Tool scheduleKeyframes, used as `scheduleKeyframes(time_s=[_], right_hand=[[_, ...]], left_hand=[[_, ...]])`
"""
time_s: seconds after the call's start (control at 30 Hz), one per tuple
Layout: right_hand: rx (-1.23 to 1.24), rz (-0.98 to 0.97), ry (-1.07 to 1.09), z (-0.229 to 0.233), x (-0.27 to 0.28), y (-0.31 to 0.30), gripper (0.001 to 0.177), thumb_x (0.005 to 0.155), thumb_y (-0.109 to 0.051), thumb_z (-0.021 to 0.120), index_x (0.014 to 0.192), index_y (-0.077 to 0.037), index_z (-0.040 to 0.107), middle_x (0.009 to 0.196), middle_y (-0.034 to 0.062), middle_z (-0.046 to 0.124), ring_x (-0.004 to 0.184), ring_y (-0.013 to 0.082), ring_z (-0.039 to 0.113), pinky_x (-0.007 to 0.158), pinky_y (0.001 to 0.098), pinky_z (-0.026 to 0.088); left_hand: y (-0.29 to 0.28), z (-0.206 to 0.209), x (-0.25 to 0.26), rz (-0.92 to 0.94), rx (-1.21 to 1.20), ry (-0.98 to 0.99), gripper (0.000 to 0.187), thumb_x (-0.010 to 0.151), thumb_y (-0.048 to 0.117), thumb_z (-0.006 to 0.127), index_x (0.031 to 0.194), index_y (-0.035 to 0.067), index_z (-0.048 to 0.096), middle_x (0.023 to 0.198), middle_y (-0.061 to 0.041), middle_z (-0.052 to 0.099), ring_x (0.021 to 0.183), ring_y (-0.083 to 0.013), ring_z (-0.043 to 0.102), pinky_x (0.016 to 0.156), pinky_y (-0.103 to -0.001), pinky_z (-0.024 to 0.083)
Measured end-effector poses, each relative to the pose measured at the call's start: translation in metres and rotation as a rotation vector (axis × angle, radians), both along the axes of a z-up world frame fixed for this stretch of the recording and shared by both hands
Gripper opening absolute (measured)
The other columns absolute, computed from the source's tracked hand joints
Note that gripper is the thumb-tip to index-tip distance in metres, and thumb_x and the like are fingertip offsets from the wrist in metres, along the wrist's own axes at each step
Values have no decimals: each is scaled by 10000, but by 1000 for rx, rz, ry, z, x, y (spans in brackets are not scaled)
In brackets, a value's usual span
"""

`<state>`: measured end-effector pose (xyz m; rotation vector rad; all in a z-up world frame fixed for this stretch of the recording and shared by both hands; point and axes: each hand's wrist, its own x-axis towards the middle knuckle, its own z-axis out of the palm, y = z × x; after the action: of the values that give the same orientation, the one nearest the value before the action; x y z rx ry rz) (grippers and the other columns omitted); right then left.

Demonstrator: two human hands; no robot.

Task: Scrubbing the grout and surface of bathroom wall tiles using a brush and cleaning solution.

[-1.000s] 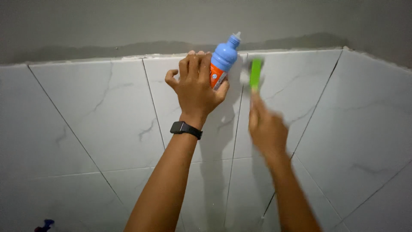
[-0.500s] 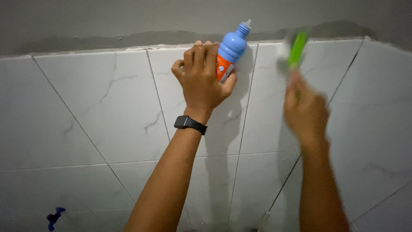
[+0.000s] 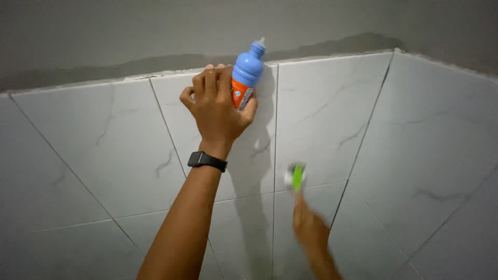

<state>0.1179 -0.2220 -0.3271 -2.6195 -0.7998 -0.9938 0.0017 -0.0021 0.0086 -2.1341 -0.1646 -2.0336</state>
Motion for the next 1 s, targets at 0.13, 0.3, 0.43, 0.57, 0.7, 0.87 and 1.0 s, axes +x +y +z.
scheduleKeyframes(time_s=[0.13,0.3,0.43,0.57,0.7,0.87,1.0], right_hand=[[288,169,-41,154,7,-10,445,1060,-296,457,1439,-77,540,714,-31,639,405,82,484,330,280,438],[582,322,-123,301,25,-30,422,1076,-272,459,1437,-83,567,853,-59,695,433,68,510,348,256,447],[468,174,-29,234,17,-26,407,1096,-281,462,1467,-128,528,795,4,635,421,58,462,335,241,418],[336,55,123,71,24,-14,518,1051,-275,468,1545,-130,408,538,-40,541,376,65,405,296,254,382],[488,217,144,77,15,-29,543,1012,-265,479,1543,-158,441,558,-60,568,372,48,420,318,277,355],[567,69,206,246,27,-51,498,1061,-261,444,1549,-162,423,625,13,565,414,88,429,326,269,416],[652,119,146,296,78,-70,411,1109,-271,447,1498,-155,504,694,-15,589,458,65,451,365,245,427]], left_hand=[[-4,-1,-4,11,6,10,654,773,471,812,1281,109,613,1261,-87,561,1211,-260,474,954,-485,298],[-4,4,-2,9,17,5,621,775,459,816,1262,125,623,1287,-90,571,1227,-264,474,954,-472,295],[3,-4,-1,29,50,18,666,791,483,818,1282,82,616,1271,-114,558,1205,-277,468,963,-480,297],[-1,-1,3,28,35,10,641,773,465,824,1231,66,620,1255,-130,553,1197,-290,461,949,-477,299],[-5,7,11,28,26,-57,566,807,428,799,1195,59,617,1248,-70,544,1225,-264,451,987,-470,297],[0,6,13,34,29,-57,510,827,492,786,1120,94,663,1151,-80,534,1119,-265,445,929,-471,287],[-8,6,3,41,-29,-32,454,838,475,783,1100,121,673,1128,-46,540,1129,-252,446,931,-473,280]])
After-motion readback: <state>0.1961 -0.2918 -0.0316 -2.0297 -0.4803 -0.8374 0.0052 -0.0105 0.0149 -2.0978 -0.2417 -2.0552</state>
